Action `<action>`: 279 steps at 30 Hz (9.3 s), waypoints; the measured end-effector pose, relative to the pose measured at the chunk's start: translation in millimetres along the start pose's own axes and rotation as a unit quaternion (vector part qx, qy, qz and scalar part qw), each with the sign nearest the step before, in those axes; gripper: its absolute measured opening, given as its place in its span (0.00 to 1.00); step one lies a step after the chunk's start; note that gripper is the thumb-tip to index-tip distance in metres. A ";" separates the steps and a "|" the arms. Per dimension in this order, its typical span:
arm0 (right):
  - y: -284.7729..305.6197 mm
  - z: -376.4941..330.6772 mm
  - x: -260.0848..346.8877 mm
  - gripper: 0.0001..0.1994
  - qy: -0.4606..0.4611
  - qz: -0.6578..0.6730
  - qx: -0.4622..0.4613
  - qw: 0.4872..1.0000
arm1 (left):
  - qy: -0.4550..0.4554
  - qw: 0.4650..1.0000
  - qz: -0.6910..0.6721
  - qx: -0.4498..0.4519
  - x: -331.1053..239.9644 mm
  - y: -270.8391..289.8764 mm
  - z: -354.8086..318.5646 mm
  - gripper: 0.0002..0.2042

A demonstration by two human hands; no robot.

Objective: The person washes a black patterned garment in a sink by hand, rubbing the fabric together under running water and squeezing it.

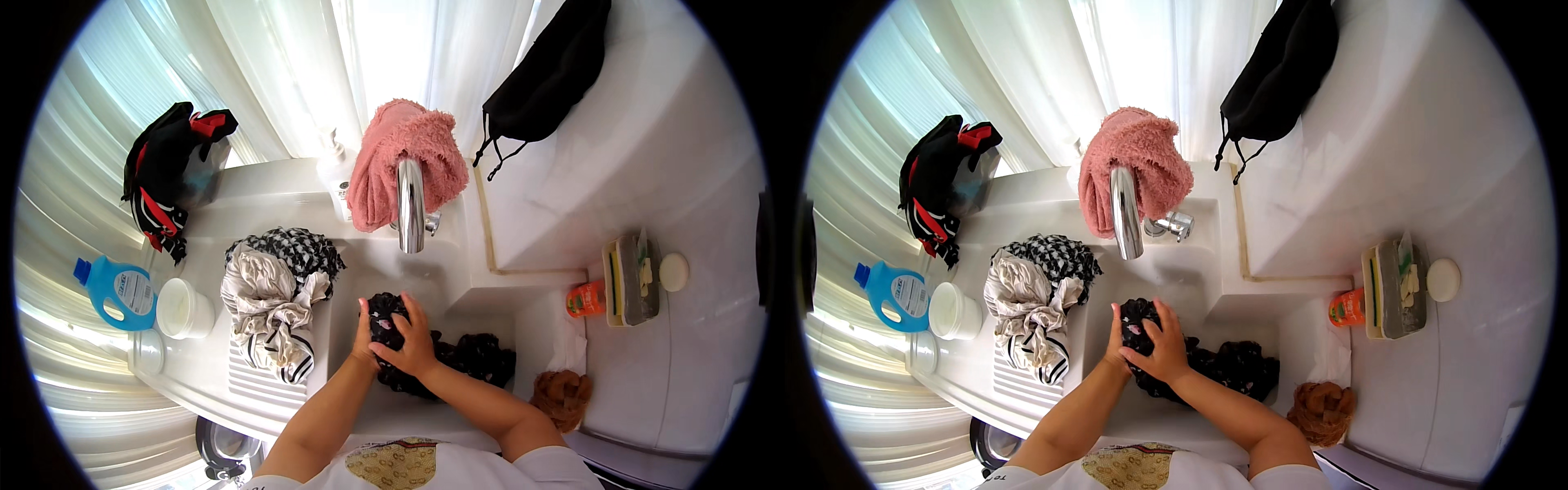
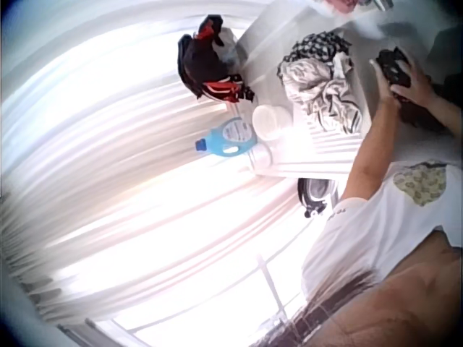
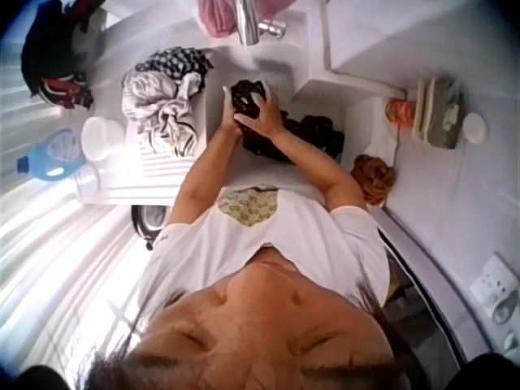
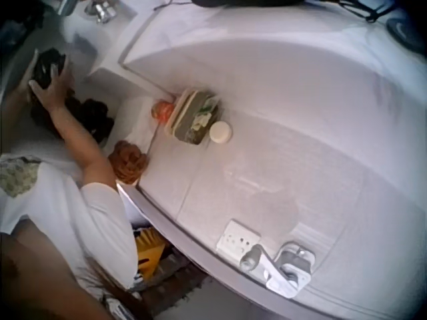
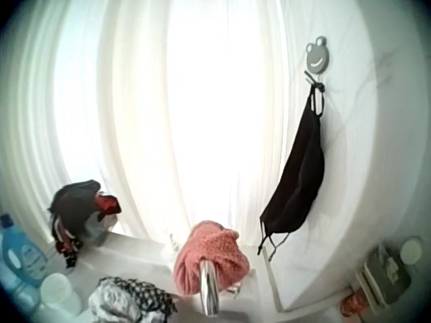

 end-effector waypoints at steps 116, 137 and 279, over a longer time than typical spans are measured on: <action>-58.5 9.4 -162.9 0.30 -0.196 -0.166 -0.051 0.965 | -0.315 0.690 0.515 -0.399 -3.6 103.9 56.6 0.29; 1.0 -67.8 -71.2 0.57 -0.090 -0.153 0.404 0.897 | -0.172 0.526 0.810 -0.194 12.1 32.6 -31.5 0.34; -46.8 -34.1 -104.6 0.31 -0.053 -0.303 0.314 0.898 | -0.236 0.385 0.875 -0.174 4.8 61.0 45.3 0.27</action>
Point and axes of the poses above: each hand's wrist, its own z-axis towards the middle knuckle, its own y-axis out of the back of the hand, x = y × z, the point moved 5 cm from there along z, towards the middle knuckle, and after that the axes turned 2 degrees about -z, right-handed, at the moved point
